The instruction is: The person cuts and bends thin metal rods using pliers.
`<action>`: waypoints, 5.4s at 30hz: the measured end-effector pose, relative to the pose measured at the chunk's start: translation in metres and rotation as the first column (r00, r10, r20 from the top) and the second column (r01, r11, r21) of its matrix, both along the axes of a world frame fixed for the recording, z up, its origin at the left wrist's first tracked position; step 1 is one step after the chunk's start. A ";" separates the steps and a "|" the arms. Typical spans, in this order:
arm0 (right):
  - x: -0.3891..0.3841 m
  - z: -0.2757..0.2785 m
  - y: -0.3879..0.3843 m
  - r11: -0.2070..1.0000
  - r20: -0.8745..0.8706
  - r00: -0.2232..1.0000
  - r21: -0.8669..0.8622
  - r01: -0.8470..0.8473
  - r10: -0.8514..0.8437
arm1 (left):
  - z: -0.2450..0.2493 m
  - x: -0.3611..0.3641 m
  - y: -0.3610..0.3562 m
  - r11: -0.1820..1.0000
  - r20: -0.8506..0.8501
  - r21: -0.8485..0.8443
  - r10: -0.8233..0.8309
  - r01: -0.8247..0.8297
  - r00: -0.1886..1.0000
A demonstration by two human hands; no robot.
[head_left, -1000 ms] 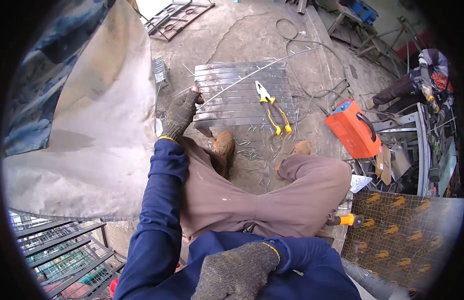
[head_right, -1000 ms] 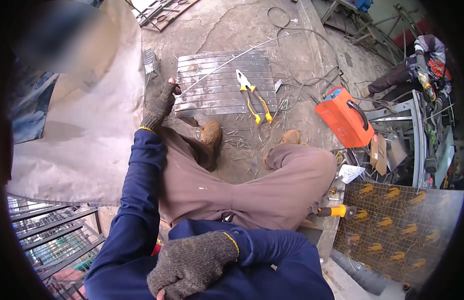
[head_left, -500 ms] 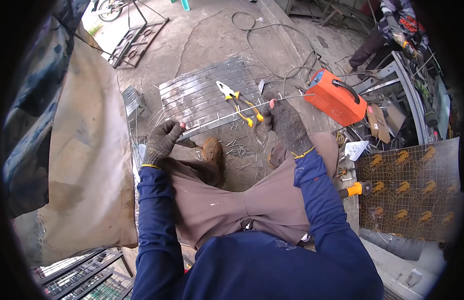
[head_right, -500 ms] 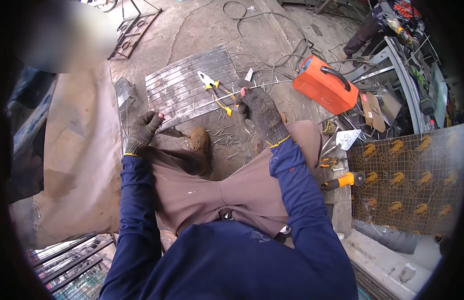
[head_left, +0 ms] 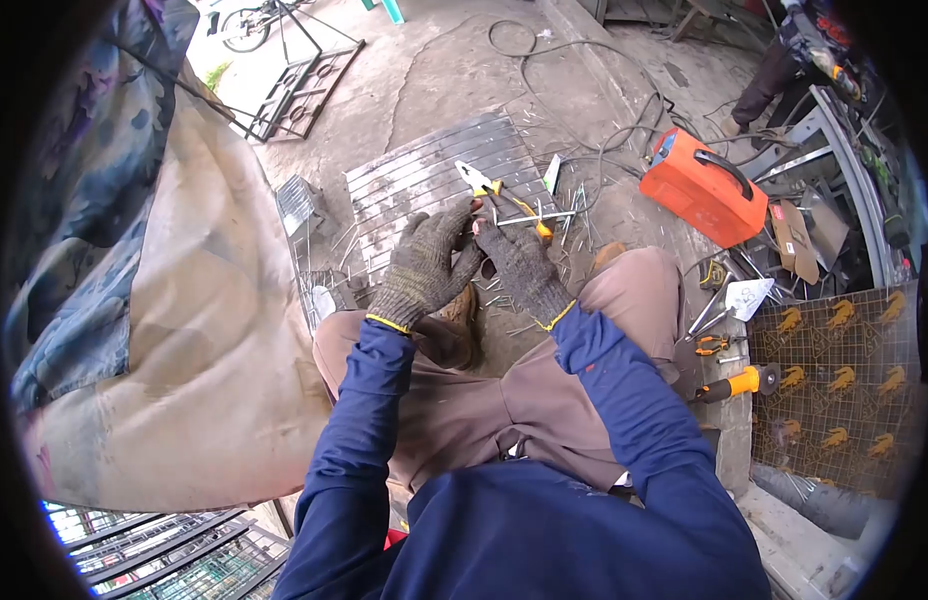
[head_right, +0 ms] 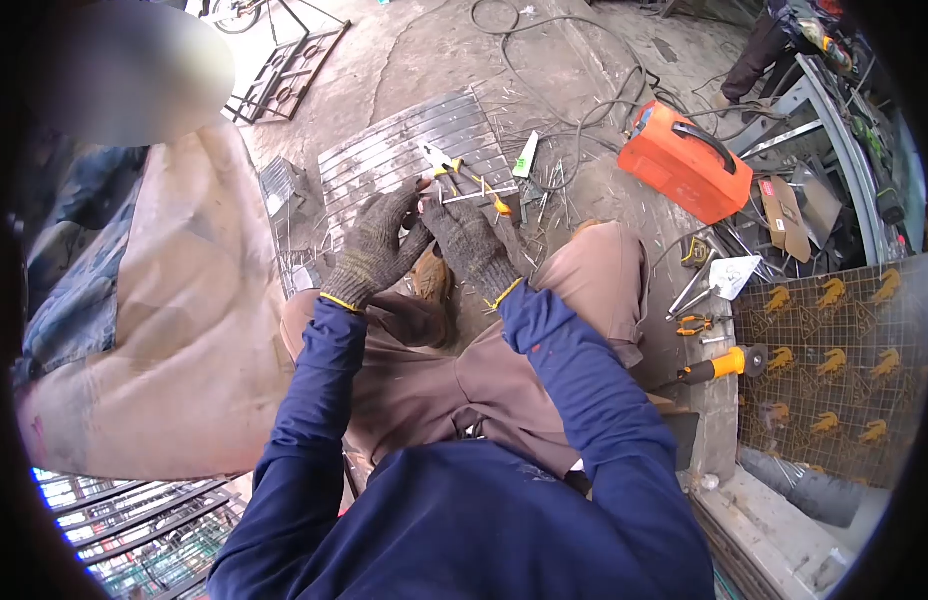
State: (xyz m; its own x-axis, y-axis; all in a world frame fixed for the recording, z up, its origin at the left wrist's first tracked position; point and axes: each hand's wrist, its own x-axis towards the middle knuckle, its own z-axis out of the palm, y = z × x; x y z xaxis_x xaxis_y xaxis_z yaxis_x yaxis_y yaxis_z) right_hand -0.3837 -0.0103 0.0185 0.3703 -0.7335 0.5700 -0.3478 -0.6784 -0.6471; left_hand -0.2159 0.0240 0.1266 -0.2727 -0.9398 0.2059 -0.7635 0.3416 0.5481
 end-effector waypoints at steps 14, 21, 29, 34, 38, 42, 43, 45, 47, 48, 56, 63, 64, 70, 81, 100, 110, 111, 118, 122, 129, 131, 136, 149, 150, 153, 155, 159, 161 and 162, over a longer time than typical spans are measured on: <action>-0.006 0.057 -0.032 0.845 -0.813 0.570 0.219 0.488 -0.119 | -0.037 0.102 -0.005 0.987 -0.007 0.090 0.138 -0.137 0.990; -0.011 0.054 -0.032 0.840 -0.723 0.688 0.410 0.356 0.061 | -0.018 0.082 -0.004 0.878 -0.320 0.428 0.372 -0.217 0.871; -0.041 0.067 0.014 0.234 0.023 0.999 0.972 -0.032 0.045 | -0.016 0.069 -0.002 0.968 -0.204 0.048 0.249 -0.245 0.947; -0.051 0.086 0.070 0.439 0.212 0.977 0.878 -0.193 0.005 | -0.015 0.066 0.004 0.958 -0.267 0.149 0.278 -0.245 0.923; -0.047 0.083 0.082 0.331 0.455 0.891 0.842 -0.426 -0.011 | -0.026 0.063 -0.001 0.984 -0.413 0.169 0.128 -0.063 0.902; -0.045 0.070 0.081 0.250 0.460 0.872 0.836 -0.489 0.167 | -0.016 0.059 0.003 0.924 -0.248 0.374 0.186 -0.083 0.951; -0.045 0.062 0.080 0.237 0.496 0.855 0.822 -0.518 0.149 | -0.020 0.058 0.001 0.880 -0.274 0.466 0.246 -0.095 0.930; -0.046 0.058 0.080 0.229 0.531 0.837 0.806 -0.546 0.129 | -0.030 0.054 -0.002 0.946 -0.362 0.316 0.188 -0.069 0.913; -0.047 0.061 0.083 0.342 0.469 0.864 0.794 -0.503 0.181 | -0.038 0.054 -0.008 0.998 -0.370 -0.011 0.056 -0.065 0.927; -0.049 0.056 0.082 0.344 0.471 0.864 0.793 -0.502 0.176 | -0.035 0.056 -0.008 0.998 -0.369 -0.010 0.052 -0.059 0.928; -0.045 0.064 0.079 0.221 0.576 0.817 0.794 -0.567 0.027 | -0.023 0.057 -0.006 0.886 -0.534 0.460 0.215 0.067 0.818; -0.044 0.075 0.077 0.219 0.576 0.817 0.797 -0.563 0.006 | -0.023 0.062 -0.003 0.832 -0.375 0.555 0.224 0.024 0.899; -0.046 0.069 0.076 0.154 0.571 0.821 0.811 -0.565 0.004 | -0.024 0.063 -0.003 0.831 -0.375 0.555 0.225 0.024 0.899; -0.044 0.065 0.075 0.074 0.612 0.791 0.789 -0.610 0.003 | -0.039 0.072 -0.002 0.803 -0.437 0.596 0.325 0.000 0.839; -0.045 0.079 0.077 0.113 0.654 0.756 0.749 -0.653 0.028 | -0.029 0.071 0.003 0.832 -0.481 0.552 0.263 0.055 0.836; -0.043 0.079 0.081 -0.100 0.620 0.776 0.770 -0.630 -0.115 | -0.026 0.073 0.003 0.811 -0.447 0.580 0.234 0.081 0.863; -0.032 0.049 0.095 -0.196 0.574 0.808 0.784 -0.589 -0.132 | -0.029 0.074 0.014 0.725 -0.597 0.647 0.289 0.235 0.748; -0.026 0.049 0.096 -0.138 0.571 0.811 0.799 -0.585 -0.130 | -0.030 0.073 0.008 0.729 -0.563 0.641 0.234 0.240 0.793; -0.019 0.061 0.098 -0.094 0.528 0.849 0.846 -0.524 0.015 | -0.039 0.068 0.006 0.728 -0.434 0.658 0.161 0.190 0.886; -0.019 0.061 0.101 -0.050 0.475 0.880 0.879 -0.474 0.007 | -0.045 0.069 0.008 0.710 -0.418 0.679 0.163 0.188 0.894; -0.010 0.050 0.103 0.131 0.231 0.971 0.963 -0.237 0.062 | -0.036 0.065 0.011 0.697 -0.565 0.642 0.149 0.319 0.812; -0.011 0.041 0.106 0.216 0.180 0.981 0.957 -0.193 0.077 | -0.035 0.065 0.011 0.699 -0.578 0.631 0.134 0.337 0.805; -0.011 -0.005 0.104 0.730 -0.484 0.846 0.658 0.184 0.223 | -0.040 0.064 0.010 0.708 -0.501 0.642 0.099 0.293 0.860; -0.023 0.042 0.077 0.127 -0.012 0.997 0.992 0.003 0.073 | -0.035 0.055 -0.005 0.804 -0.439 0.594 0.365 -0.040 0.821; -0.026 0.043 0.077 0.124 -0.006 0.997 0.992 -0.003 0.075 | -0.034 0.059 -0.006 0.802 -0.433 0.596 0.368 -0.045 0.823; -0.035 0.029 0.077 -0.051 0.298 0.953 0.954 -0.295 0.058 | -0.024 0.061 -0.011 0.772 -0.609 0.623 0.377 0.127 0.698; -0.035 -0.005 0.084 0.351 0.245 0.892 0.854 -0.383 0.379 | -0.029 0.061 -0.012 0.771 -0.638 0.618 0.376 0.155 0.672; -0.015 0.014 0.094 0.038 0.459 0.881 0.884 -0.465 0.111 | -0.020 0.055 -0.009 0.749 -0.645 0.637 0.390 0.181 0.657; -0.012 0.033 0.095 0.135 0.322 0.920 0.925 -0.356 0.222 | -0.012 0.051 -0.008 0.692 -0.578 0.704 0.432 0.156 0.693; -0.010 0.044 0.095 0.133 0.327 0.921 0.924 -0.359 0.214 | -0.014 0.051 -0.009 0.688 -0.573 0.708 0.430 0.157 0.698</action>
State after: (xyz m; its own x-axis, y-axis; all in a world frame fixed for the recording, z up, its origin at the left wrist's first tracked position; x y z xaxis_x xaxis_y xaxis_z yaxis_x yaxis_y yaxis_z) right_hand -0.3938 0.0842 0.0627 0.6921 -0.5696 -0.4433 -0.1768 0.4616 -0.8693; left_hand -0.1652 0.0146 0.1123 -0.1943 -0.8842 -0.4247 -0.0958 -0.4137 0.9053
